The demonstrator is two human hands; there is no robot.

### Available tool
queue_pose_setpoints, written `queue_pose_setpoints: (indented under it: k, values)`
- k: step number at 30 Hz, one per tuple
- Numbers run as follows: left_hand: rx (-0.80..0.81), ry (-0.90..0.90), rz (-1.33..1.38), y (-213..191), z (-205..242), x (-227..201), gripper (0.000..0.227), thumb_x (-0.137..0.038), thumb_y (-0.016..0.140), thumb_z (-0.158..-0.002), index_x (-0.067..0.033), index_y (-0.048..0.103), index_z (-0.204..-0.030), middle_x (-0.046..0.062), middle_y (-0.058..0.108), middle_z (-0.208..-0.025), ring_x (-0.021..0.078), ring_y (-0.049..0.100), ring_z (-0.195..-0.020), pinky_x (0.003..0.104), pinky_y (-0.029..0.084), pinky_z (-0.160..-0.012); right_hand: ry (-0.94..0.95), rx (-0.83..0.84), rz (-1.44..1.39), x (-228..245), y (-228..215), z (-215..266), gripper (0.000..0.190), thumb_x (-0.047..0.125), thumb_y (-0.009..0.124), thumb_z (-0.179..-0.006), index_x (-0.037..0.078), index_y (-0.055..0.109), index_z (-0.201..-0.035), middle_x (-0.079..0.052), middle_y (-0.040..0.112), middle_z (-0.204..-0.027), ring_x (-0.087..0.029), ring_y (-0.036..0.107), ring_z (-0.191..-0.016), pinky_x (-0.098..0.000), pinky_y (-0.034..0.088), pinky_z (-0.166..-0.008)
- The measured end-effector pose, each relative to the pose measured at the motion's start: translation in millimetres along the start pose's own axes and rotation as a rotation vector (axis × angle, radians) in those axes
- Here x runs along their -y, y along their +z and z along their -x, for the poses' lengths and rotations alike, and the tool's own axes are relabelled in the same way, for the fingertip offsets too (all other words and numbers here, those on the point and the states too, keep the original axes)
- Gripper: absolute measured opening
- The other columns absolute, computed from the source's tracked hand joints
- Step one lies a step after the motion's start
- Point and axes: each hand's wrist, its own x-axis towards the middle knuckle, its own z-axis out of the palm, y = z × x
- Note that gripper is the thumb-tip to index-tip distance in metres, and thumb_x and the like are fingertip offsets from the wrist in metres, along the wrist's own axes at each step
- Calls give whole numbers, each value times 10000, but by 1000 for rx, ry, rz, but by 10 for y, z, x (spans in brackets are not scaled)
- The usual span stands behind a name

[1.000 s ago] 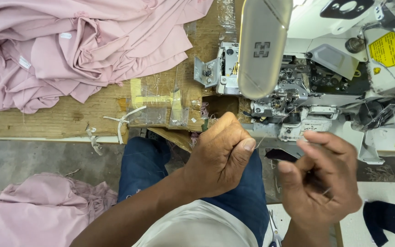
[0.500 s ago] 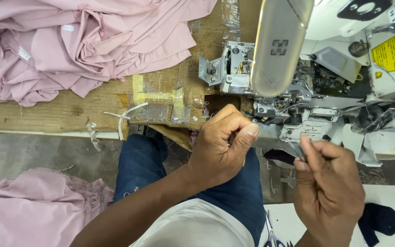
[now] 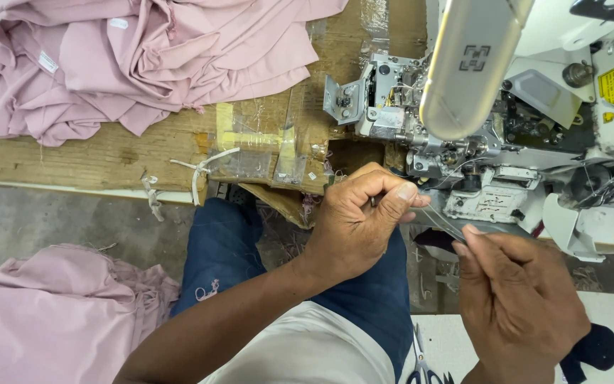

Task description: The person threads a sewing machine by hand, guiding the thread through various tension discs and guides. They use a small metal tool to assist in pulling the thread through tight eyelets and then pull the thread taut to complete the process.

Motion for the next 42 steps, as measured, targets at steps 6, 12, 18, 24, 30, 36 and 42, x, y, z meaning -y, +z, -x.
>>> queue_pose_setpoints:
  k: [6,12,18,24,30,36,42]
  values:
    - [-12,-11,25,4,1,49,223,-193,586,-1027,-43,726,-939,85,691,-924,140,694,-844,278,697,-704,-41,-85,84,46,62,-56,149,-16,813,-1035,-68,798,-1174,-235,737,-1112,-334,691,-939,-417,572,-805]
    - [1,30,-19,-25,-24,74,214,-187,592,-1022,-64,724,-907,67,660,-904,130,653,-783,228,635,-660,-118,-115,83,-1,105,-120,55,-73,813,-1042,-79,795,-1093,-225,733,-1029,-356,685,-887,-454,552,-807]
    - [52,-84,70,-103,4,57,264,-283,542,-1034,-62,683,-1062,88,643,-1032,159,734,-934,275,708,-675,-250,-132,253,-618,29,-205,98,-6,818,-1115,-26,785,-1025,-242,735,-1028,-298,693,-844,-391,577,-676]
    - [64,-97,19,-323,79,165,169,-205,604,-1010,-52,673,-992,92,660,-971,119,667,-677,182,578,-554,-381,-59,439,-1336,-85,-726,74,-52,873,-1255,-78,907,-1194,-198,793,-1036,-327,734,-988,-412,575,-825]
    - [78,-166,-8,-544,146,257,214,-259,622,-991,-58,684,-949,37,603,-889,105,613,-754,247,655,-612,-457,55,357,-1371,-32,-1014,142,-116,853,-1185,-95,818,-1049,-212,779,-1091,-361,723,-989,-455,588,-902]
    - [56,-159,-71,-647,167,299,219,-260,627,-987,-58,692,-937,30,587,-862,94,593,-719,237,666,-588,-435,120,429,-1496,-45,-1061,314,-158,771,-1116,-75,675,-829,-232,806,-1102,-361,742,-1001,-459,601,-888]
    - [48,-151,-67,-676,193,342,209,-249,626,-990,-57,687,-932,28,591,-853,98,601,-697,228,647,-587,-388,203,254,-1253,-28,-1229,571,-354,561,-992,-20,291,-616,-137,309,-679,-298,314,-656,-464,317,-670]
